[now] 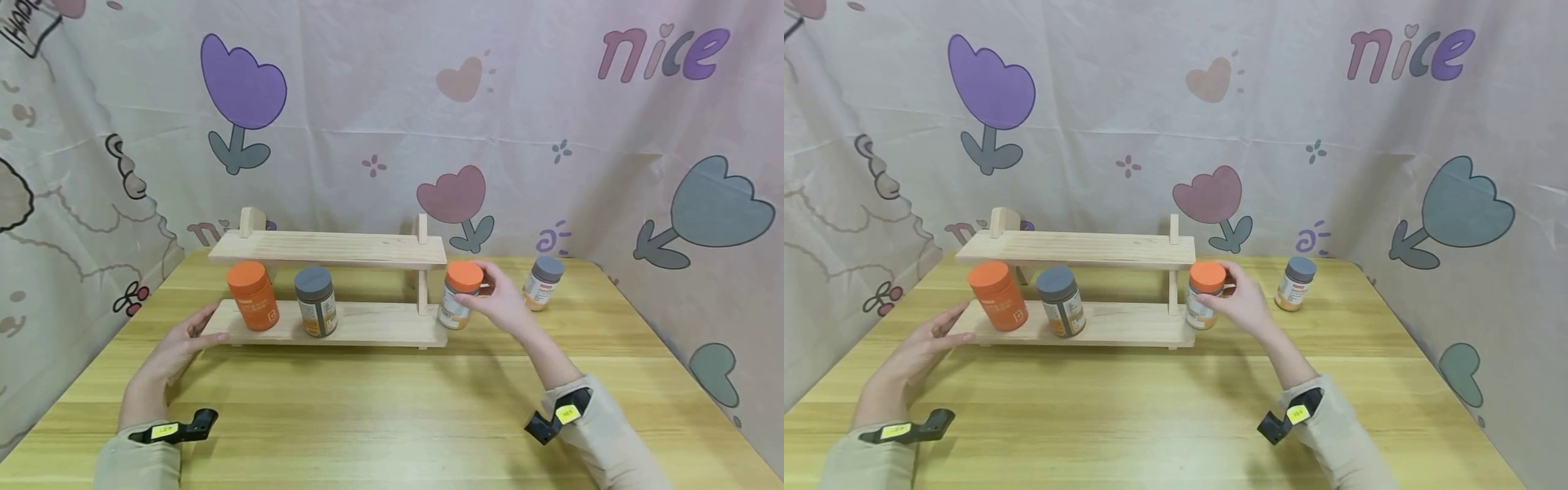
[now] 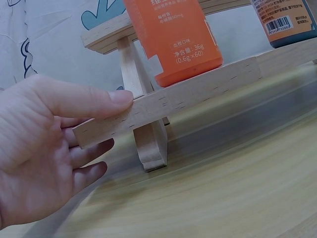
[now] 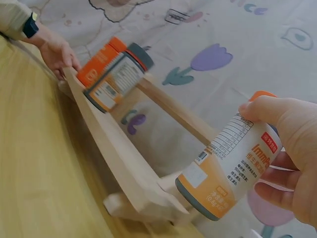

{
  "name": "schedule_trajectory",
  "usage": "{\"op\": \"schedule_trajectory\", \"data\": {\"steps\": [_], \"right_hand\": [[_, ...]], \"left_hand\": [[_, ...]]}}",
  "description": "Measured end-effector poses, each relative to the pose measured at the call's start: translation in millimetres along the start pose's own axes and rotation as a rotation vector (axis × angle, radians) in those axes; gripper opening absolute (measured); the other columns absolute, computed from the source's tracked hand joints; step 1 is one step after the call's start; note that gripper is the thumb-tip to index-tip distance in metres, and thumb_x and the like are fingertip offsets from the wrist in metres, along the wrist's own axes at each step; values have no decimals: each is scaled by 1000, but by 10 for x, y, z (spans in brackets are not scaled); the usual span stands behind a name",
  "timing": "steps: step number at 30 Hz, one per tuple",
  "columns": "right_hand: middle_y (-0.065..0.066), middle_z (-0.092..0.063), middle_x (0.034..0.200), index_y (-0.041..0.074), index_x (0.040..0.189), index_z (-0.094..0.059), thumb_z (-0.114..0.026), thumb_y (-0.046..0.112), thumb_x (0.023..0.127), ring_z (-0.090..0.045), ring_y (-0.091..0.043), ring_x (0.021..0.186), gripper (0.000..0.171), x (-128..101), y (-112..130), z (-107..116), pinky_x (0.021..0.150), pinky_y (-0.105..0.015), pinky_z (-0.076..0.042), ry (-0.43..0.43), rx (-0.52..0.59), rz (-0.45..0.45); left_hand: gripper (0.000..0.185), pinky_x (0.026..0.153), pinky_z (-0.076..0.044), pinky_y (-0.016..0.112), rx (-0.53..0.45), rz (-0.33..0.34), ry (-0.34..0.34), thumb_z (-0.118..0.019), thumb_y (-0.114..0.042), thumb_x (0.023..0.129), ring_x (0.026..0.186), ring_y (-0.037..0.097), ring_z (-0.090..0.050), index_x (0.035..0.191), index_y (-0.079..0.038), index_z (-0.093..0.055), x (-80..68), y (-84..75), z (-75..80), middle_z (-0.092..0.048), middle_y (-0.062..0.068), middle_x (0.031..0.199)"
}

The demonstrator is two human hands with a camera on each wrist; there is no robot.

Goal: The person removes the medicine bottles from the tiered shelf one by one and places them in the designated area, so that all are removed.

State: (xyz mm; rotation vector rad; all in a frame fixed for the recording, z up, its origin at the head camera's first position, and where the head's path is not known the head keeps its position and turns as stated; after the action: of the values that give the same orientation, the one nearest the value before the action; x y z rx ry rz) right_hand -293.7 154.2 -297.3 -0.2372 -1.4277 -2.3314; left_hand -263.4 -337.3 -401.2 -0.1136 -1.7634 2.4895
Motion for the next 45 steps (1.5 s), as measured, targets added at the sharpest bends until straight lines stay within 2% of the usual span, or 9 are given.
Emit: {"op": "schedule_trajectory", "data": {"steps": [7, 11, 14, 15, 22, 32, 39, 42, 45], "right_hand": [[-18, -57, 118, -2, 128, -47, -73, 5, 77, -54, -12, 97, 57, -48, -125, 295, 80, -22, -48, -57, -39, 1], [-19, -57, 118, -3, 128, -46, -72, 6, 78, -54, -10, 97, 57, -96, -188, 409, 78, -19, -48, -73, -77, -19], [-20, -56, 119, -3, 129, -45, -72, 8, 79, -53, -12, 97, 58, -143, -240, 461, 79, -18, -47, -78, -97, -41], [-20, -55, 119, -3, 129, -45, -72, 8, 79, -53, -12, 97, 58, -155, -264, 469, 79, -18, -47, -76, -101, -49], [-21, -56, 119, -4, 125, -47, -73, 7, 78, -53, -12, 98, 55, -227, -456, 456, 82, -18, -45, -65, -111, -73], [-24, -55, 120, -5, 130, -43, -73, 12, 80, -54, -33, 104, 61, -297, -676, 392, 89, -41, -46, -46, -127, -153], [-25, -54, 122, -5, 131, -41, -73, 11, 79, -53, -34, 106, 63, -302, -763, 349, 90, -43, -45, -44, -120, -173], [-25, -54, 122, -5, 131, -41, -73, 10, 79, -53, -33, 107, 63, -297, -766, 333, 90, -43, -45, -48, -112, -166], [-25, -53, 122, -5, 130, -41, -73, 9, 79, -53, -33, 108, 62, -287, -780, 320, 90, -43, -46, -46, -101, -163]], "left_hand": [[82, 109, -2, 52, -6, -5, -1, -59, -16, 91, 136, 40, 5, 147, 1, -1, 3, 9, 9, 6, 25, 151], [82, 112, -4, 44, -4, -8, 1, -59, -16, 91, 136, 39, 6, 147, 1, -1, 0, 9, 5, 7, 25, 151], [82, 113, -5, 40, -3, -4, 0, -59, -16, 91, 137, 39, 5, 147, 1, -1, 1, 11, 2, 7, 25, 151], [82, 112, -3, 44, -8, -6, 2, -59, -17, 92, 136, 39, 6, 147, 2, -1, 3, 9, 0, 7, 25, 151], [83, 111, -3, 46, 7, 16, 3, -59, -18, 92, 136, 40, 5, 147, 1, 0, 0, 18, -2, 7, 24, 151], [84, 107, -2, 57, 10, 12, 3, -60, -19, 91, 136, 41, 6, 146, 3, -1, -3, -9, 7, 7, 25, 150], [84, 106, -3, 59, 18, 25, 1, -60, -17, 91, 135, 42, 6, 147, 2, 0, 2, 1, -7, 7, 25, 150], [83, 108, -2, 56, 9, 17, 5, -59, -15, 91, 136, 42, 6, 147, 1, 0, 7, 9, -11, 7, 25, 150], [81, 112, -3, 42, 6, -3, 8, -58, -14, 92, 136, 39, 6, 147, 0, -1, 6, 9, -3, 7, 24, 150]]}}
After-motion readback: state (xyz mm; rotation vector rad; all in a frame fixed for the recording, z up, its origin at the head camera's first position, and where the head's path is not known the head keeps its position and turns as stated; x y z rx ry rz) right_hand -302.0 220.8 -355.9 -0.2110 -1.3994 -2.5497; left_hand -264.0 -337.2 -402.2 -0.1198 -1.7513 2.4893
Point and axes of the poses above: each hand's wrist, its own x-axis towards the middle knuckle, its own z-axis out of the back of the hand, y = z × x, the point moved 7 cm from there along x, towards the middle knuckle
